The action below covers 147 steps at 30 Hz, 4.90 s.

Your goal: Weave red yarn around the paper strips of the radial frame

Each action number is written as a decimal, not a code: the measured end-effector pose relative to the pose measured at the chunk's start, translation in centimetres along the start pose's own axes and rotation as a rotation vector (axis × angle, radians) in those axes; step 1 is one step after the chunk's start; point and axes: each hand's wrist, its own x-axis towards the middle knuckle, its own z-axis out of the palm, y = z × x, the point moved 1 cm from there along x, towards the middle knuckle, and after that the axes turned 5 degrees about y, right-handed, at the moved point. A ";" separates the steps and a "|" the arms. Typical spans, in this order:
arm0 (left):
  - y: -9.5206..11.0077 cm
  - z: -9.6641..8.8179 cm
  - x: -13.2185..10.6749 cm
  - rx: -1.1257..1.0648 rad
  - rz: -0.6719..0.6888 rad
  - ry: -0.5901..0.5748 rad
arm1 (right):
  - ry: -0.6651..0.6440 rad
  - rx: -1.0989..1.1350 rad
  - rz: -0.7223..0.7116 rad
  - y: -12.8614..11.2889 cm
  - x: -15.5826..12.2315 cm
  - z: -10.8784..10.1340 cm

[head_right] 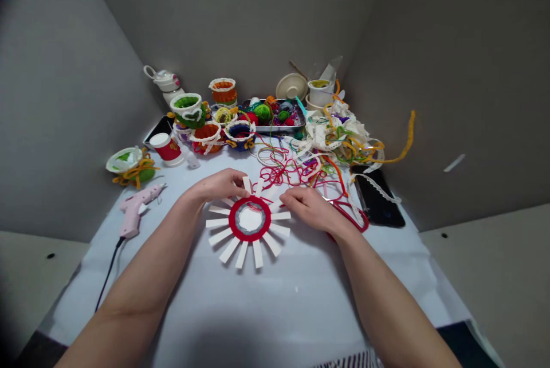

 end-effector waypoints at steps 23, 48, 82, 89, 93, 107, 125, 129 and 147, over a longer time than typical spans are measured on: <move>1.7 2.5 -0.1 0.270 0.158 -0.316 | -0.353 0.175 0.126 -0.5 -0.2 1.8; 0.8 1.3 0.2 0.107 0.042 -0.048 | 0.124 -0.099 -0.088 -0.7 -0.9 -1.2; 1.9 3.2 -0.4 0.246 0.137 -0.201 | -0.099 0.093 0.092 0.0 -0.9 -1.8; 1.8 2.8 -0.3 0.246 0.087 -0.149 | 0.086 0.014 -0.140 -1.7 -1.6 -1.5; 1.5 1.8 -0.3 0.159 0.076 -0.084 | 0.106 -0.005 -0.099 -1.2 -1.3 -1.7; -0.3 0.9 0.4 -0.115 -0.052 0.035 | -0.076 0.224 0.208 1.7 -0.1 1.6; 2.1 3.8 -0.2 0.120 0.146 -0.203 | -0.290 0.178 0.180 0.0 -0.6 0.8; 1.9 3.4 -0.2 0.100 0.125 -0.171 | -0.205 0.156 0.158 0.1 -0.5 -0.7; 0.5 1.1 0.0 0.023 0.041 0.034 | 0.202 -0.094 -0.107 -1.1 -1.1 -1.0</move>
